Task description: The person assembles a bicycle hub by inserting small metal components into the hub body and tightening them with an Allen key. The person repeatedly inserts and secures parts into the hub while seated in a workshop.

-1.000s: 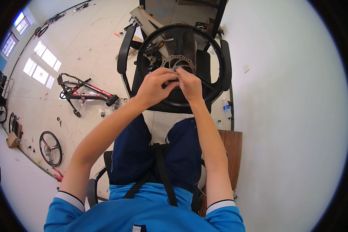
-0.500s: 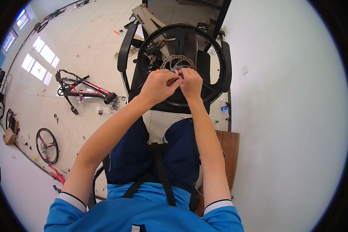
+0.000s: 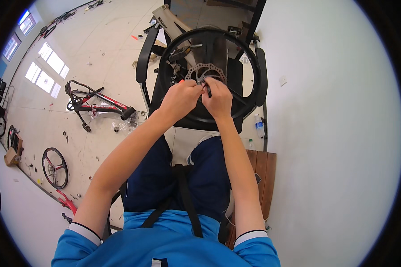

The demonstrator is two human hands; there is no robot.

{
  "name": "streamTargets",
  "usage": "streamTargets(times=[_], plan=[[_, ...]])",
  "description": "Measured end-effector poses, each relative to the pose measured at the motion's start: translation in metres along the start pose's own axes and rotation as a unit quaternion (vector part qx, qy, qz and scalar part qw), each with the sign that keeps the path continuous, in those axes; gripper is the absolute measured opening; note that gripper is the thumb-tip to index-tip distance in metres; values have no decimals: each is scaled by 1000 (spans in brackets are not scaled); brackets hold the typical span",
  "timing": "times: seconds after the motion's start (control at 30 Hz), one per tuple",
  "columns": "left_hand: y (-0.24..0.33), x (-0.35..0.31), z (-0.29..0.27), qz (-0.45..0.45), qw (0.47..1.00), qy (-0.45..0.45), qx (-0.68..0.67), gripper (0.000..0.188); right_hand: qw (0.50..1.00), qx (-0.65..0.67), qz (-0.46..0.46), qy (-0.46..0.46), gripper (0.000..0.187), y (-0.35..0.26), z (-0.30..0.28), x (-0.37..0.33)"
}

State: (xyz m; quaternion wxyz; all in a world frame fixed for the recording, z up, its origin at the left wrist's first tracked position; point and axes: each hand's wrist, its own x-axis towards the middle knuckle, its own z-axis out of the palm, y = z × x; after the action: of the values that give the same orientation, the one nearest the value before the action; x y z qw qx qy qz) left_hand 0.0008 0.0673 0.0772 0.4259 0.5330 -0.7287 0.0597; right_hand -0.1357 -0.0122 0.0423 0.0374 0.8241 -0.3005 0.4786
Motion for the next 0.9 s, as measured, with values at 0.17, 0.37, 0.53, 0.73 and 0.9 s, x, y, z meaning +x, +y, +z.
streamTargets(times=[0.17, 0.37, 0.53, 0.73, 0.9], plan=[[-3, 2, -1, -47, 992, 8, -115, 18, 999, 37, -14, -16, 29, 0, -6, -12], [15, -6, 1, -296, 904, 88, -297, 16, 999, 50, -8, 8, 26, 0, 0, -13], [16, -4, -2, -185, 942, 111, -258, 14, 999, 23, -18, 29, 19, 3, 6, -11], [23, 9, -11, -449, 822, 10, -351, 32, 999, 20, 15, 33, 15, -4, 11, -12], [21, 11, -1, -507, 684, -21, -523, 39, 998, 43, 18, 42, 18, -6, 10, -13]])
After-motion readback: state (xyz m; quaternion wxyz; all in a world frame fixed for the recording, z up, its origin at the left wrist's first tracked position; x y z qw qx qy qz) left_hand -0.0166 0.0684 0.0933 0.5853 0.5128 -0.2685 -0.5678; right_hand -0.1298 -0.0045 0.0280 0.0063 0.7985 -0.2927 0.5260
